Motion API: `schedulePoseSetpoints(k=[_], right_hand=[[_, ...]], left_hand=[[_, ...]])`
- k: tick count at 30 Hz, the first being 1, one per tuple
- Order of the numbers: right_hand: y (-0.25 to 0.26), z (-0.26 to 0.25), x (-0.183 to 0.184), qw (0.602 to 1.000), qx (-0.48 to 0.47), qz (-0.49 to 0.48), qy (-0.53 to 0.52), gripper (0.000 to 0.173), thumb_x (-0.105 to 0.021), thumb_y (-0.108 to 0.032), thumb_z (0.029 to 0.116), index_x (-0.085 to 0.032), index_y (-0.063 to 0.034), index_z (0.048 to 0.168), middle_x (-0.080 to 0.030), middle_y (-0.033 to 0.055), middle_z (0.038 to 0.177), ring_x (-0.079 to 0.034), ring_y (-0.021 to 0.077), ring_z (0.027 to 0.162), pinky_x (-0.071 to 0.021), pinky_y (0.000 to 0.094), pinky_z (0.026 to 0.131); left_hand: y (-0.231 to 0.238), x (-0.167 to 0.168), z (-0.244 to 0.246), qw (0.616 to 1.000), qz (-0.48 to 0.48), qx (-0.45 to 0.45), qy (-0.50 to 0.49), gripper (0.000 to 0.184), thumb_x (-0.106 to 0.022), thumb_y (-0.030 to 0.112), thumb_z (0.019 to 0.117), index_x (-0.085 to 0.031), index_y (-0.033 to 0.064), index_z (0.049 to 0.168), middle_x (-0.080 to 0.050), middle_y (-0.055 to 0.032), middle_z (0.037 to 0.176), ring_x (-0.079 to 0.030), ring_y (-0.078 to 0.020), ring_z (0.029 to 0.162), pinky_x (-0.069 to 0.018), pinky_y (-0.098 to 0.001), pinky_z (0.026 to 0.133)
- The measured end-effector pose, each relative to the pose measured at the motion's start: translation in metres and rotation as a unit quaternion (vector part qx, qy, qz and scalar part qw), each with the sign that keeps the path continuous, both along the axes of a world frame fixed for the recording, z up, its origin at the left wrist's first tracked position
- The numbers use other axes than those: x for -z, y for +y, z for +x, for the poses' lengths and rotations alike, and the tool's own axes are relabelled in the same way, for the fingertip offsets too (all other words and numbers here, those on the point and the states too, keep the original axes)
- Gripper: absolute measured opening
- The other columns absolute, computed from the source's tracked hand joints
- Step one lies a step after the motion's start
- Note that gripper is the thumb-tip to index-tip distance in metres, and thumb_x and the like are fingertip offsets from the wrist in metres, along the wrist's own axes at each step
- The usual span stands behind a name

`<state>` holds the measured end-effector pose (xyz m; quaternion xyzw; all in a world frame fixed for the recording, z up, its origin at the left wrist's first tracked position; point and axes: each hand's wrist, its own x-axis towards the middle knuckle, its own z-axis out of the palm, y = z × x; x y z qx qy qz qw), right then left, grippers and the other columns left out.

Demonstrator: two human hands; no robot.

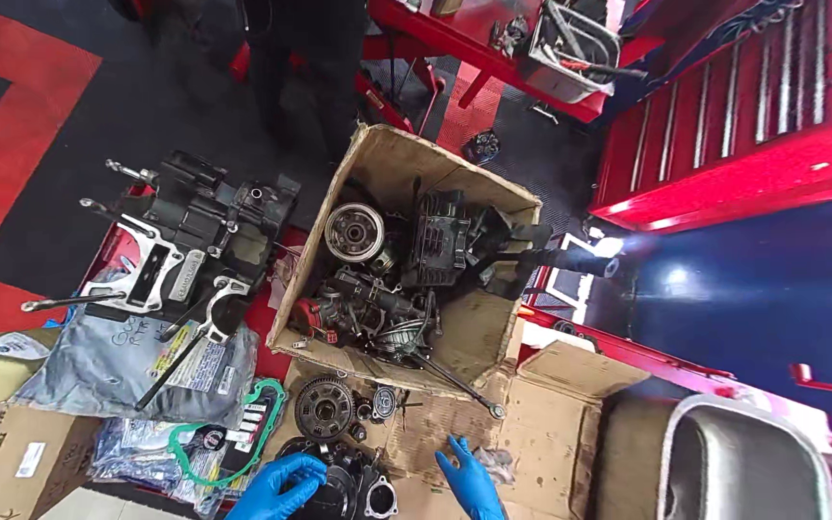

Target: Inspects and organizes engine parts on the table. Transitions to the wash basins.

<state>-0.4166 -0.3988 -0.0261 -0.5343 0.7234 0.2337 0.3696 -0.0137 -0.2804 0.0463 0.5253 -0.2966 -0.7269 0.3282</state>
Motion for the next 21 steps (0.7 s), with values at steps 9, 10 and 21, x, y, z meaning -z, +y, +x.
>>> schedulePoseSetpoints(k=[9, 10, 21], right_hand=[[-0.0027, 0.0033, -0.0033, 1.000, 0.018, 0.002, 0.001, 0.060, -0.065, -0.044, 0.0977, -0.057, -0.0136, 0.149, -0.045, 0.0177, 0.159, -0.050, 0.0337, 0.142, -0.0406, 0.0558, 0.115], [-0.0033, 0.0030, -0.0029, 1.000, 0.016, 0.005, 0.002, 0.060, -0.065, -0.044, 0.0980, -0.057, -0.0138, 0.149, -0.045, 0.0175, 0.159, -0.050, 0.0337, 0.142, -0.0407, 0.0559, 0.115], [-0.0072, 0.0030, -0.0032, 1.000, 0.022, 0.001, 0.004, 0.057, -0.064, -0.046, 0.0978, -0.061, -0.0145, 0.145, -0.050, 0.0161, 0.155, -0.055, 0.0354, 0.138, -0.0433, 0.0588, 0.111]], left_hand=[[-0.0086, -0.0004, 0.0005, 1.000, -0.001, 0.002, 0.021, 0.026, -0.059, 0.011, 0.1012, -0.067, -0.0015, 0.122, -0.074, -0.0087, 0.115, -0.070, -0.0148, 0.106, -0.0558, -0.0346, 0.097], [-0.0083, -0.0004, 0.0005, 1.000, -0.003, 0.003, 0.022, 0.026, -0.059, 0.011, 0.1011, -0.067, -0.0015, 0.122, -0.074, -0.0086, 0.115, -0.070, -0.0146, 0.106, -0.0560, -0.0345, 0.097], [-0.0052, 0.0003, -0.0002, 0.999, -0.011, 0.005, 0.034, 0.026, -0.059, 0.011, 0.1013, -0.068, -0.0010, 0.122, -0.073, -0.0093, 0.116, -0.070, -0.0161, 0.106, -0.0564, -0.0364, 0.096]])
